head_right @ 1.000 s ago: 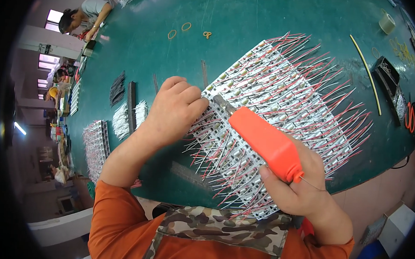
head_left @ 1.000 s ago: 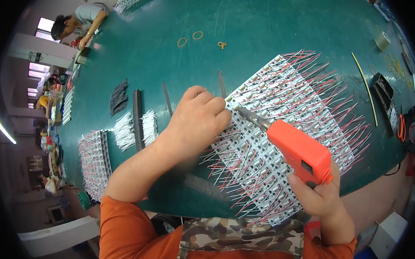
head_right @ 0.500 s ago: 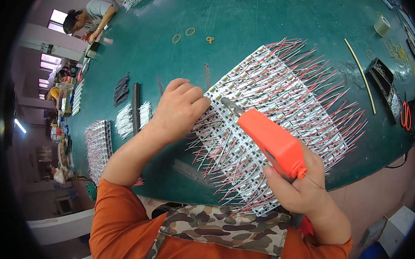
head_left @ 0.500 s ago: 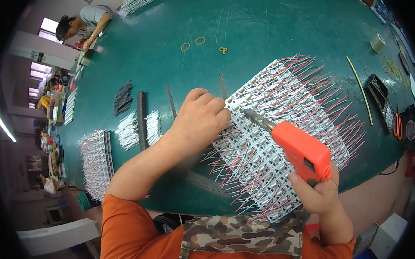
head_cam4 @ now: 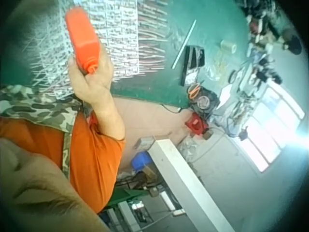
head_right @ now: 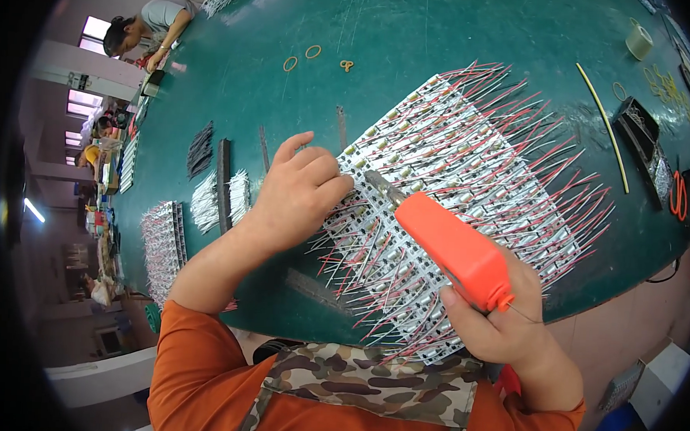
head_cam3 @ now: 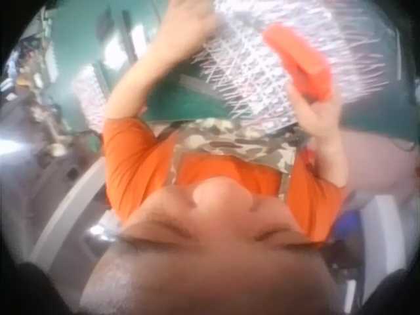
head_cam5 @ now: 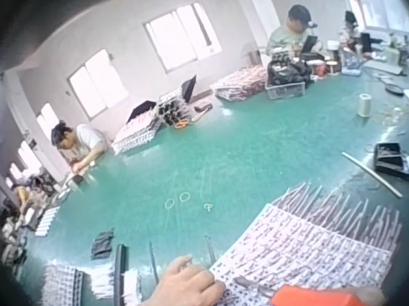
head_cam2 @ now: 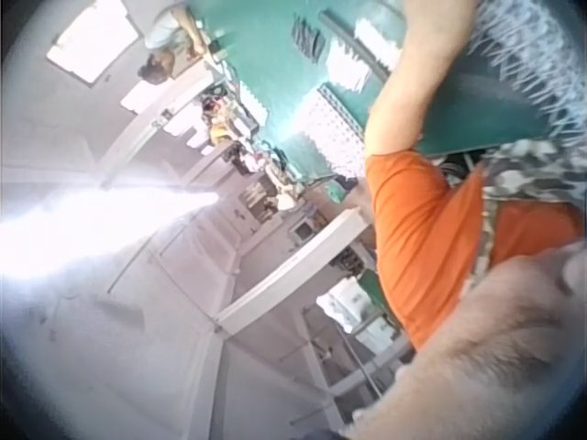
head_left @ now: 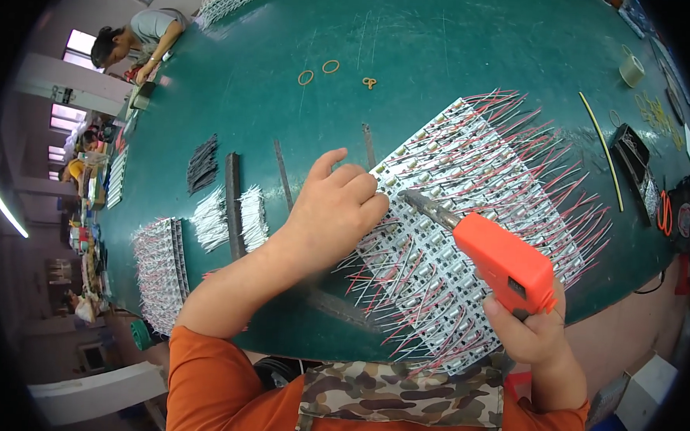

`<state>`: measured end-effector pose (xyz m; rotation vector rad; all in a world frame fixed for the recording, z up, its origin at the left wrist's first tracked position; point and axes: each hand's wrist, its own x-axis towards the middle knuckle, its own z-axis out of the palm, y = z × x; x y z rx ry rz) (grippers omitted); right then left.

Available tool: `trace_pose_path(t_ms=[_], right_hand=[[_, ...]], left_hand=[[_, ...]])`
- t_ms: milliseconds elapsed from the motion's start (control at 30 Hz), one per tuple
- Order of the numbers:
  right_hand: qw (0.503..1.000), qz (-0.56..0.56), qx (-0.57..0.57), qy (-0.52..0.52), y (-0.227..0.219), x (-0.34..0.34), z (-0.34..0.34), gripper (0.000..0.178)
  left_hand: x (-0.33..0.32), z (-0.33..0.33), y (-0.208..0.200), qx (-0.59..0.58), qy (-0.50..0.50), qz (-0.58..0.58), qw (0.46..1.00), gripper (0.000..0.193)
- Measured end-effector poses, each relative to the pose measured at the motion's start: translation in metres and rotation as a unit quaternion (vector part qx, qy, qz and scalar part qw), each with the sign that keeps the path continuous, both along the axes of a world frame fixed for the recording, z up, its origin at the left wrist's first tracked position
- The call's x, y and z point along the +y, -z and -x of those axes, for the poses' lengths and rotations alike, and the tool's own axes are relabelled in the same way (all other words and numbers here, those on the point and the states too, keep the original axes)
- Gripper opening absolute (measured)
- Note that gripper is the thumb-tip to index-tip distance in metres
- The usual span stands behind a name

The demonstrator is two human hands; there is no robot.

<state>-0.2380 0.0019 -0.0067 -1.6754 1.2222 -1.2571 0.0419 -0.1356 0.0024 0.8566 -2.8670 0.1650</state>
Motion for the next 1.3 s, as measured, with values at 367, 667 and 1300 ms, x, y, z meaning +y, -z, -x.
trace_pose_path(t_ms=[367, 667, 1300], right_hand=[[0.998, -0.045, -0.018, -0.036, 0.0021, -0.0037, -0.0025, 0.048], [0.998, -0.053, -0.007, -0.045, 0.0026, -0.0034, -0.0033, 0.052], [0.998, -0.055, -0.029, -0.019, -0.0022, -0.0005, -0.0024, 0.034]], left_hand=[[0.0009, 0.003, -0.0047, -0.023, -0.004, -0.023, 0.999, 0.013], [0.0015, 0.0031, -0.0045, -0.015, -0.005, -0.023, 1.0, 0.015], [0.0012, 0.0045, -0.0067, -0.026, -0.003, -0.032, 0.999, 0.014]])
